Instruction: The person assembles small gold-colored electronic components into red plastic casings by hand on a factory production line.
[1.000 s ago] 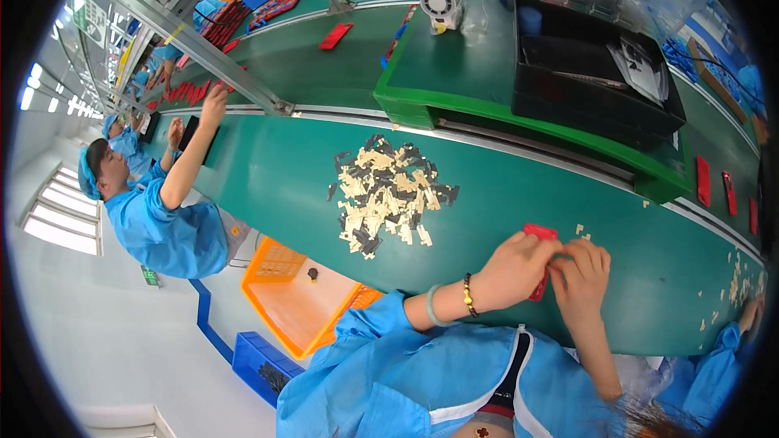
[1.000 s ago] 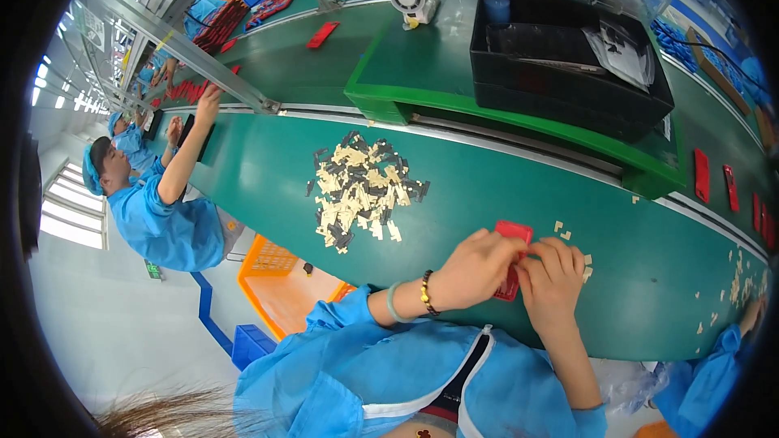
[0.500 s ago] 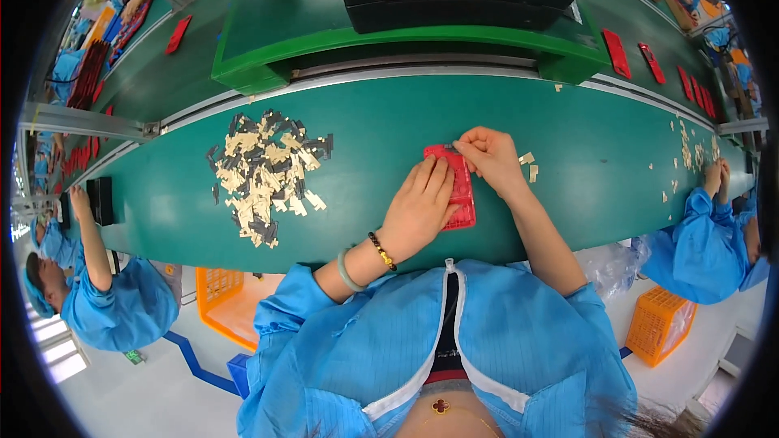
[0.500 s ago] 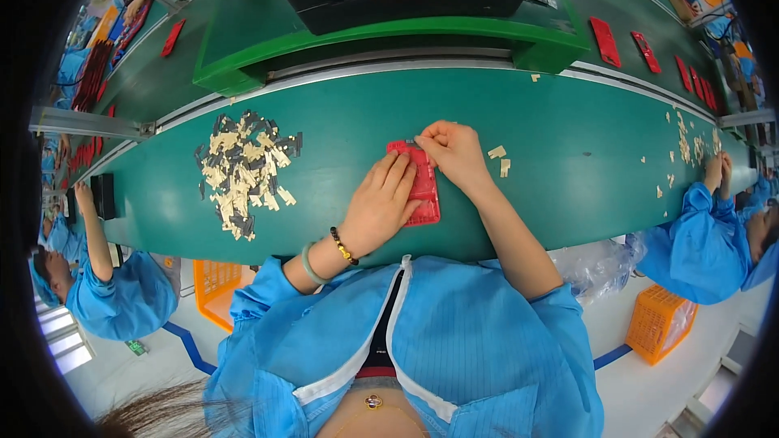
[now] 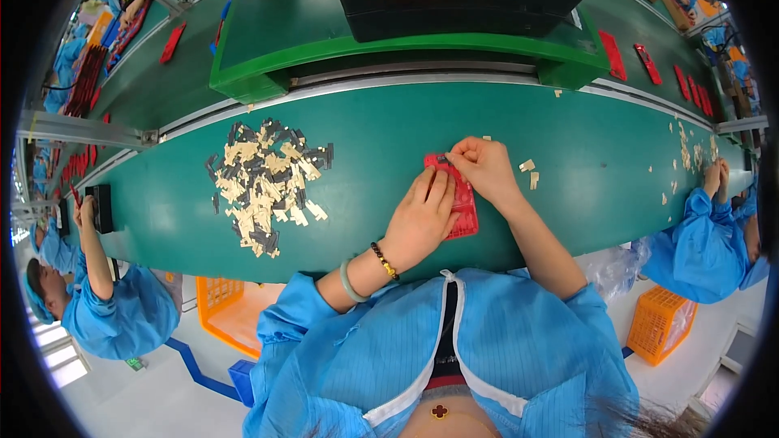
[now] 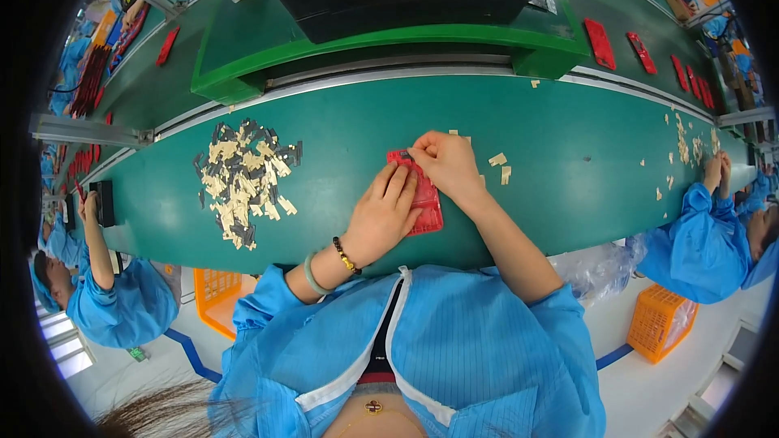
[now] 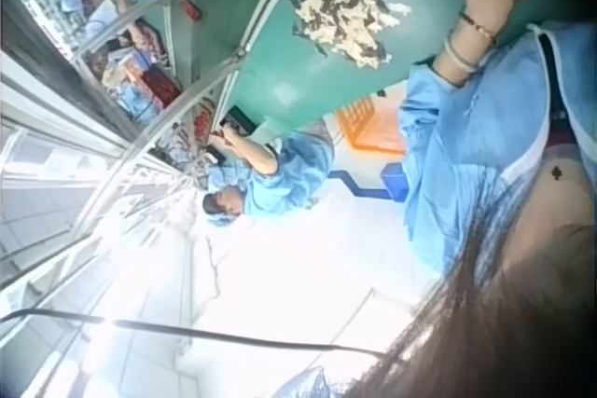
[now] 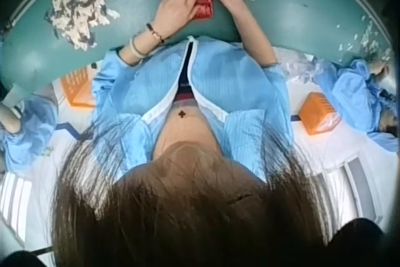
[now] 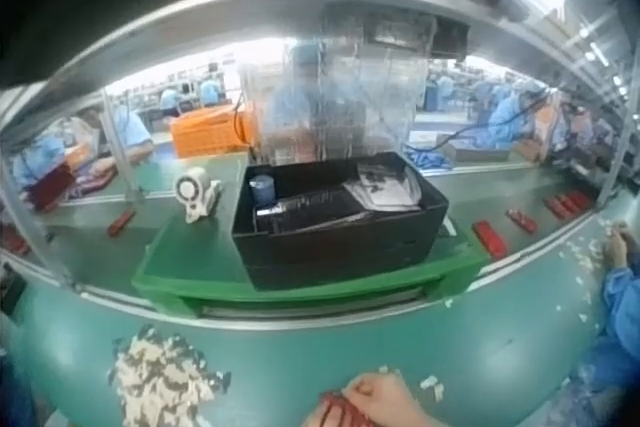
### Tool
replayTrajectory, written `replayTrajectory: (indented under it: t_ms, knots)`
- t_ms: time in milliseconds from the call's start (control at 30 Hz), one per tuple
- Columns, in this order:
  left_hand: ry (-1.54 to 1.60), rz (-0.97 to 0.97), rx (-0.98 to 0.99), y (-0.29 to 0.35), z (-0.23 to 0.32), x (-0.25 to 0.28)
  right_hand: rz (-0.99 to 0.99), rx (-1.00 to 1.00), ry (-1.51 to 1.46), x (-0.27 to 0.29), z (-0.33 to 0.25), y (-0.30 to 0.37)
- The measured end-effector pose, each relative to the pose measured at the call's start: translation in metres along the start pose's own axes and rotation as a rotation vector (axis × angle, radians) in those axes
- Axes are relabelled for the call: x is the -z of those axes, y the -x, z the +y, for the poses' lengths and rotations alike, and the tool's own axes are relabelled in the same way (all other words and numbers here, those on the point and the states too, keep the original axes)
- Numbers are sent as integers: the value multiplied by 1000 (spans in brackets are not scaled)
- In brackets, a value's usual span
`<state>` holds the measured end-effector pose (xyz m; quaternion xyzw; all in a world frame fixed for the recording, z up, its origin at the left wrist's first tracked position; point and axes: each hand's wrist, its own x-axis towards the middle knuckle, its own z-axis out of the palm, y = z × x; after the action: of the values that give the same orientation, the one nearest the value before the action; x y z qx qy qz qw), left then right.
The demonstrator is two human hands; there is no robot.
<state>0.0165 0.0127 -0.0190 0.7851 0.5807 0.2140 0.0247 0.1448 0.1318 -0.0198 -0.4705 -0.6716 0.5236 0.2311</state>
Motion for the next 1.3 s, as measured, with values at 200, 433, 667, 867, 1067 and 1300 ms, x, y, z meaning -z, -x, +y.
replayTrajectory:
  t_ms: [200, 433, 667, 867, 1067, 1300]
  knots:
    - [49, 17, 16, 1, 0, 2, 8, 50, 118, 0, 3, 2]
    - [155, -2, 1, -4, -8, 12, 33, 238, 489, 2, -18, 12]
    - [186, -13, -14, -11, -4, 11, 157, 583, 707, 12, -1, 41]
    - [83, 105, 17, -18, -7, 8, 152, 511, 784, 20, 3, 45]
    - [-65, 18, 71, -35, 1, -6, -106, 745, 553, 18, 6, 95]
    - [-180, 15, 4, -20, 0, -8, -112, 685, 491, 5, 15, 97]
